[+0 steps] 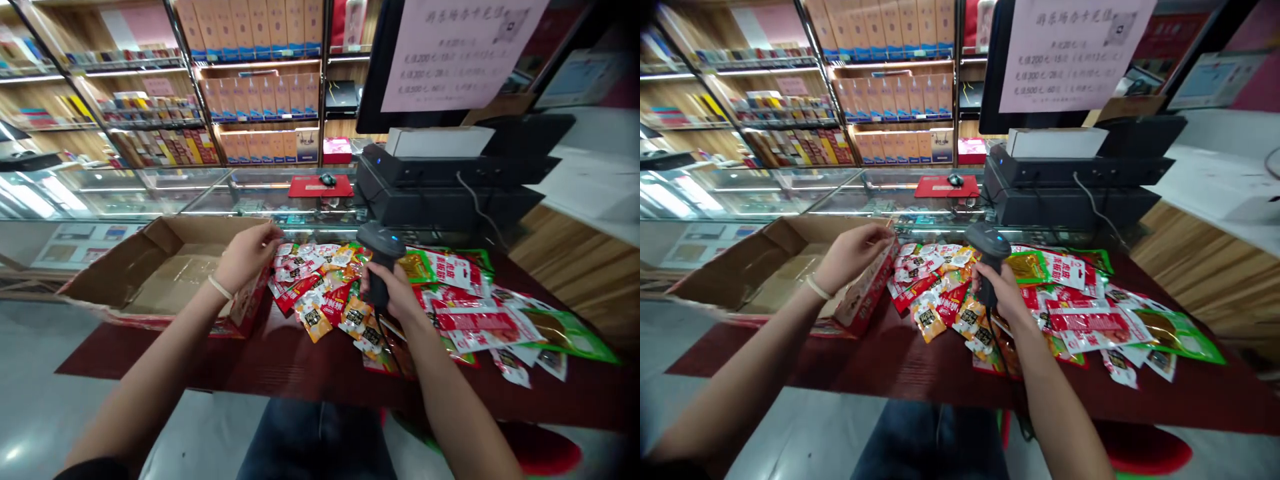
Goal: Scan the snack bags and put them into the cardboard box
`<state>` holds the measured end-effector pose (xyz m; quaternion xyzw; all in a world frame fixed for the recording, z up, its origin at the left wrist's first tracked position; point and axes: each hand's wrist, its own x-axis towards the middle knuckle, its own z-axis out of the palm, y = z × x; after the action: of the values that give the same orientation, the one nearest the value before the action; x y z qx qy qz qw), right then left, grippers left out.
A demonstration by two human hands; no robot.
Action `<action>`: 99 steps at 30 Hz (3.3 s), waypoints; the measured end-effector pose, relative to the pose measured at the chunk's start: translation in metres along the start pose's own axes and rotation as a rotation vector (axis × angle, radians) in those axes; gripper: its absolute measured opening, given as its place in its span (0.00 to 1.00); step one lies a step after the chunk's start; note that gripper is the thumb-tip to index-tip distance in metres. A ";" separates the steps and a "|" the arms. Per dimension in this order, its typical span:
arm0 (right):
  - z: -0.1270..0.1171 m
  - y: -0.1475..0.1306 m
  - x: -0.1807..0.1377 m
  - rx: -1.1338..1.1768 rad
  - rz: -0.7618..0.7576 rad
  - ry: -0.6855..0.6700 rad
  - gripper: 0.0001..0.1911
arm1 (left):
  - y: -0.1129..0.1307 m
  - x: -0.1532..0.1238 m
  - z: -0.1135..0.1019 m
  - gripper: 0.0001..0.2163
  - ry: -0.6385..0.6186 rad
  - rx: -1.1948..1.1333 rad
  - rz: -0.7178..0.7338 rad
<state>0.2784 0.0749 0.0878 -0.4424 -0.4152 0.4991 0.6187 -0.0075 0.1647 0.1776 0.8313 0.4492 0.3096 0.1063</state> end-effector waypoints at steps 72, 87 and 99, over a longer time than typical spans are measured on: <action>-0.003 0.019 0.006 -0.086 0.091 -0.019 0.16 | -0.011 -0.048 0.129 0.13 -0.235 -2.003 -0.757; 0.000 0.014 0.002 -0.277 0.105 0.004 0.17 | -0.013 -0.043 0.144 0.11 0.123 -1.740 -0.737; -0.005 0.022 0.001 -0.417 0.151 -0.264 0.25 | -0.007 -0.041 0.146 0.15 0.208 -1.557 -0.787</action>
<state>0.2776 0.0781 0.0656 -0.5211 -0.5523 0.5008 0.4155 0.0604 0.1497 0.0427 0.2749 0.3717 0.5433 0.7008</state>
